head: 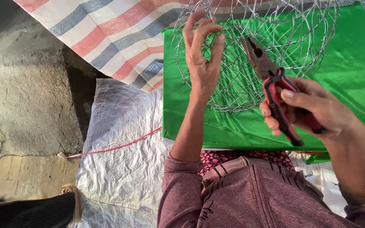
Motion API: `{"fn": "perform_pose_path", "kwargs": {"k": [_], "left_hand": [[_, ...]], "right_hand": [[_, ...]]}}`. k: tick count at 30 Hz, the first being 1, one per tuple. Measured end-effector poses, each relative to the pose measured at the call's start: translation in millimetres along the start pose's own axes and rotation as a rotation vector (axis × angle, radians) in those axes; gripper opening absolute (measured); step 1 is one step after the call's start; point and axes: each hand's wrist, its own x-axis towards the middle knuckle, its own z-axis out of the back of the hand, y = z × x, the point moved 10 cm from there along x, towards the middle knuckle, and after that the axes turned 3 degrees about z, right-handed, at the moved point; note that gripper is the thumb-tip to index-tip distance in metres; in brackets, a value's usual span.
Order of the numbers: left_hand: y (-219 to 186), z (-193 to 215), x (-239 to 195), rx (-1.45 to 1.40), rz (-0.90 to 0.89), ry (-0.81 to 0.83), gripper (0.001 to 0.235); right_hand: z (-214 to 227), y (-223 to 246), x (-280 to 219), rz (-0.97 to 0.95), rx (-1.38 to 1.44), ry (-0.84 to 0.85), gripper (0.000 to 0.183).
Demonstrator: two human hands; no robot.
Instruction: Using pliers to bend and shape a circular wire mesh structure.
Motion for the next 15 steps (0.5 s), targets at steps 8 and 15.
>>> {"fn": "perform_pose_path", "kwargs": {"k": [8,15], "left_hand": [[10.9,-8.1,-2.5,0.389,-0.085,-0.064,0.018],[20.1,-16.5,7.4,0.308,-0.054,0.032,0.017]], "right_hand": [[-25.9,5.6,23.4,0.034,-0.005,-0.182,0.021],[-30.7,-1.7,45.0,0.079,0.116,-0.337,0.021]]}}
